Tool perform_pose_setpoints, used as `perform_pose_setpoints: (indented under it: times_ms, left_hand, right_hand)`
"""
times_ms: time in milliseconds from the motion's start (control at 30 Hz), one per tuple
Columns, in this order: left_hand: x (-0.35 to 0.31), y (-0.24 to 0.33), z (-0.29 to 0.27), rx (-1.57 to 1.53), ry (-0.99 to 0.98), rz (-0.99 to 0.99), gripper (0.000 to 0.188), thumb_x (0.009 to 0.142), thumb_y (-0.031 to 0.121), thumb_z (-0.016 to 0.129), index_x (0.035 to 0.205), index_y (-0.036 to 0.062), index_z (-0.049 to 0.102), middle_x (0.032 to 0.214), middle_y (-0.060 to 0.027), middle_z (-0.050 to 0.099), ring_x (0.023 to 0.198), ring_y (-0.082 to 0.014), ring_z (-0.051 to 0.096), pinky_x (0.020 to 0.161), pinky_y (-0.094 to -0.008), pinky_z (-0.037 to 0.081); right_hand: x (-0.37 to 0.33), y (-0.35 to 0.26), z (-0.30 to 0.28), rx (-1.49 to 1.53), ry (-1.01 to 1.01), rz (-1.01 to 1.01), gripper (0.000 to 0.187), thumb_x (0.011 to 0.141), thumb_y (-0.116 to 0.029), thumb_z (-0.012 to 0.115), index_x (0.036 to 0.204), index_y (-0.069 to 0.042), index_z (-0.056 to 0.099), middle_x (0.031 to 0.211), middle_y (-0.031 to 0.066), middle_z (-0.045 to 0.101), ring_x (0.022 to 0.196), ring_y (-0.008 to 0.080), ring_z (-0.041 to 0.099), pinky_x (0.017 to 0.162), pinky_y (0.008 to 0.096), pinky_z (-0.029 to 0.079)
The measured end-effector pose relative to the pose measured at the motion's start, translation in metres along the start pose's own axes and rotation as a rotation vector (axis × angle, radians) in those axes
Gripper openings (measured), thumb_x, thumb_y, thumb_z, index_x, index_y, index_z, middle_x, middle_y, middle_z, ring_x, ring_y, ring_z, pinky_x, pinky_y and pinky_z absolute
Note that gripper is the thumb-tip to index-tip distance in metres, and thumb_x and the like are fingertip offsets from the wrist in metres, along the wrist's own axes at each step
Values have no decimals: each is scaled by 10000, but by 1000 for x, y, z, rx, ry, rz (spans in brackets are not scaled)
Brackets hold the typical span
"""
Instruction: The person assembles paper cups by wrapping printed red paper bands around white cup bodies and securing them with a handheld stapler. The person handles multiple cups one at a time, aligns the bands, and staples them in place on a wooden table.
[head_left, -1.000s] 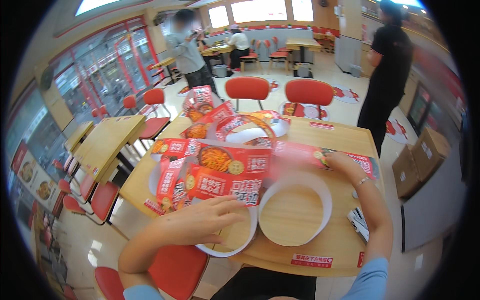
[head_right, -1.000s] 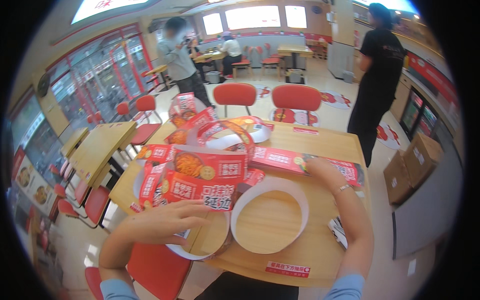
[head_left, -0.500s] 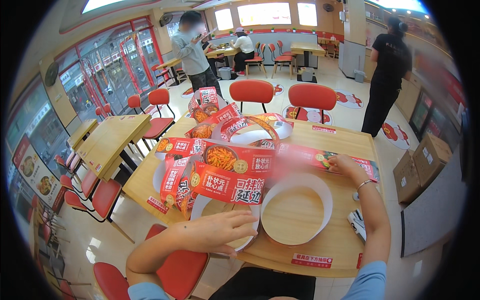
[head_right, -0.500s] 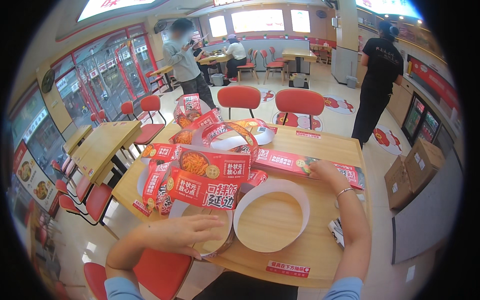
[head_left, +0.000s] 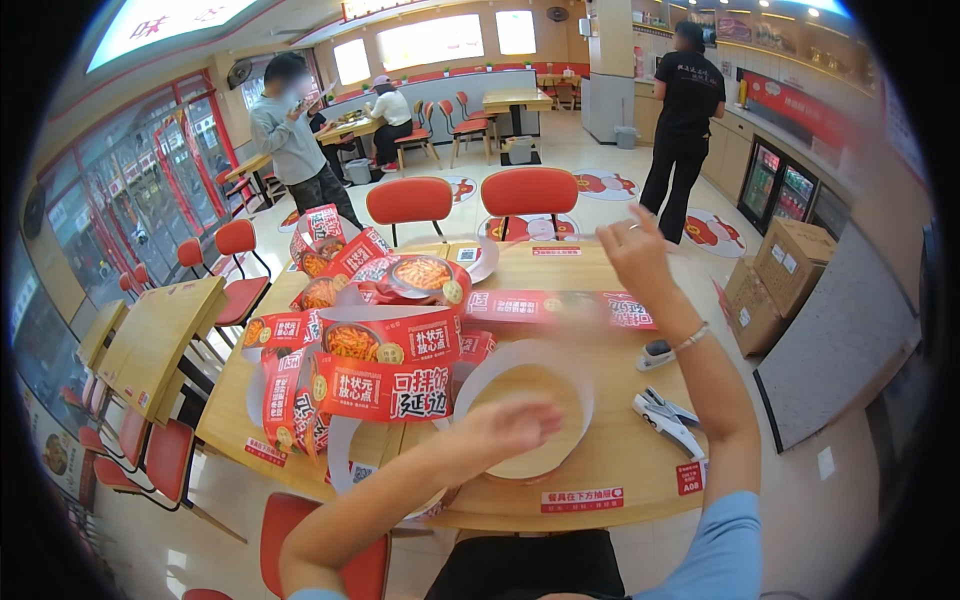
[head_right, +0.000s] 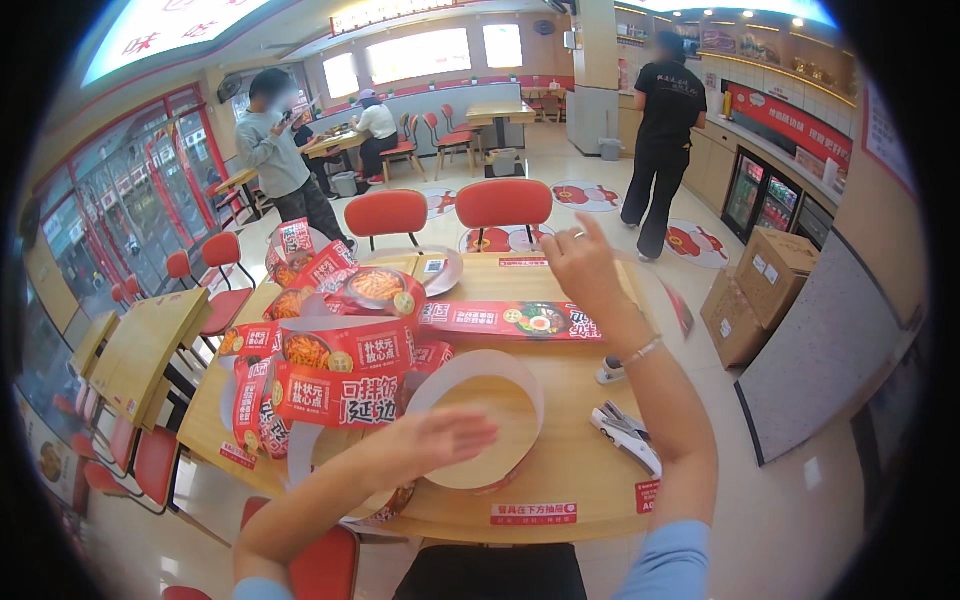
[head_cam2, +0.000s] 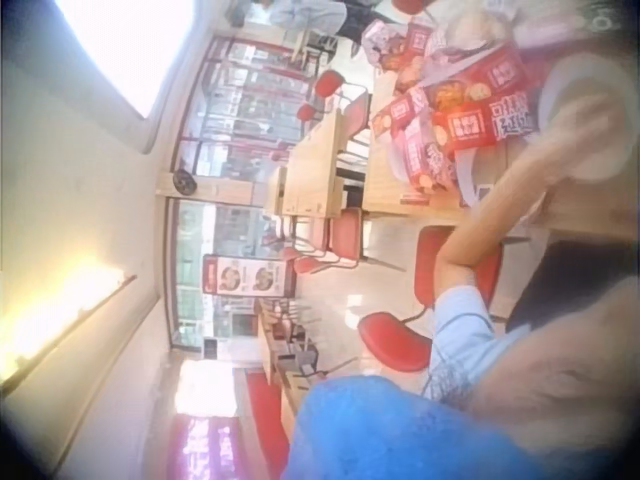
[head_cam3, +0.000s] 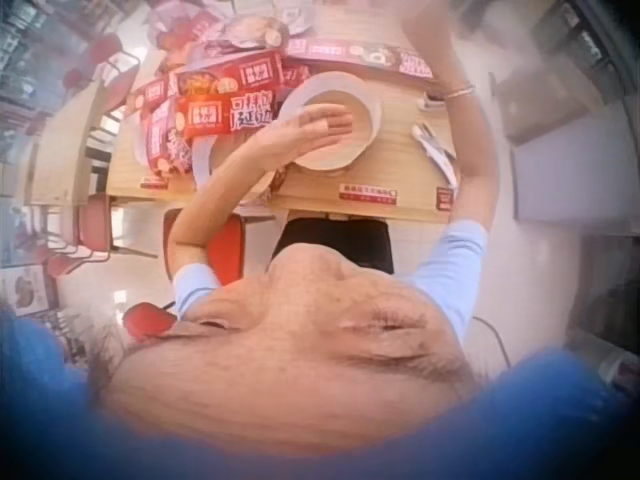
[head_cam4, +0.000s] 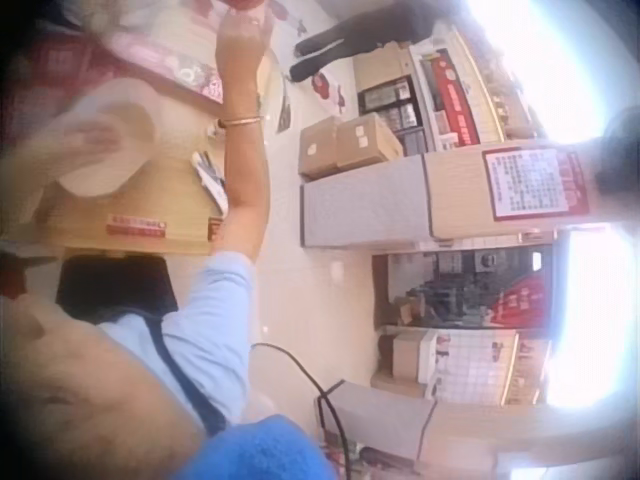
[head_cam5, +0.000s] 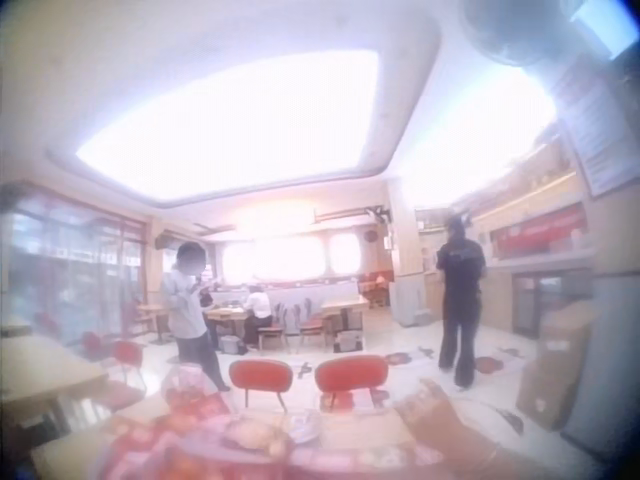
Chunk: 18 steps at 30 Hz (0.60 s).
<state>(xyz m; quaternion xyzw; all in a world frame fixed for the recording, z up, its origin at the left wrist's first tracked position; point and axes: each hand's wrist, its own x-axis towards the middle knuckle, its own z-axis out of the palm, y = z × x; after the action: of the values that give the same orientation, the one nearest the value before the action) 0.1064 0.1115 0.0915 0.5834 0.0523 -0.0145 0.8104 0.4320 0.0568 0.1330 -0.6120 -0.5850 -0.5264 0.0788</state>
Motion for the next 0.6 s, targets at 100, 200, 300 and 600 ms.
perform_pose_setpoints:
  times_ms: [100, 200, 300, 600]
  left_hand:
    - [89, -3, -10, -497, -73, 222, 620, 914, 334, 632, 1364, -9, 379, 1368, -168, 471, 1305, -292, 439, 1098, -423, 358]
    - [147, -4, 9, -764, -97, 475, 415, 916, 264, 570, 1261, 52, 477, 1126, -113, 573, 1065, -242, 537, 1019, -426, 416]
    - [160, -4, 28, -1000, 6, 506, 333, 923, 188, 571, 1219, 51, 503, 1126, -104, 598, 1057, -227, 569, 1004, -411, 449]
    - [105, -18, 144, -945, -97, 460, 276, 918, 146, 634, 1174, 90, 551, 1181, -51, 620, 1088, -157, 599, 941, -329, 510]
  right_hand:
    - [15, -1, -89, 80, 188, -54, 172, 755, -65, 626, 926, -48, 623, 830, 37, 586, 814, 179, 622, 1068, 459, 352]
    - [-24, -12, -147, 11, 172, -239, 181, 771, -77, 641, 950, -57, 629, 899, 48, 620, 886, 201, 627, 1019, 472, 395]
    - [-61, -27, -204, -2, 173, -378, 150, 818, -101, 644, 960, -53, 633, 966, 75, 648, 954, 215, 633, 954, 447, 444]
    - [-163, -45, -220, 2166, 771, 1348, 519, 935, -77, 550, 1419, -59, 364, 1434, 148, 421, 1292, 286, 454, 1027, 342, 424]
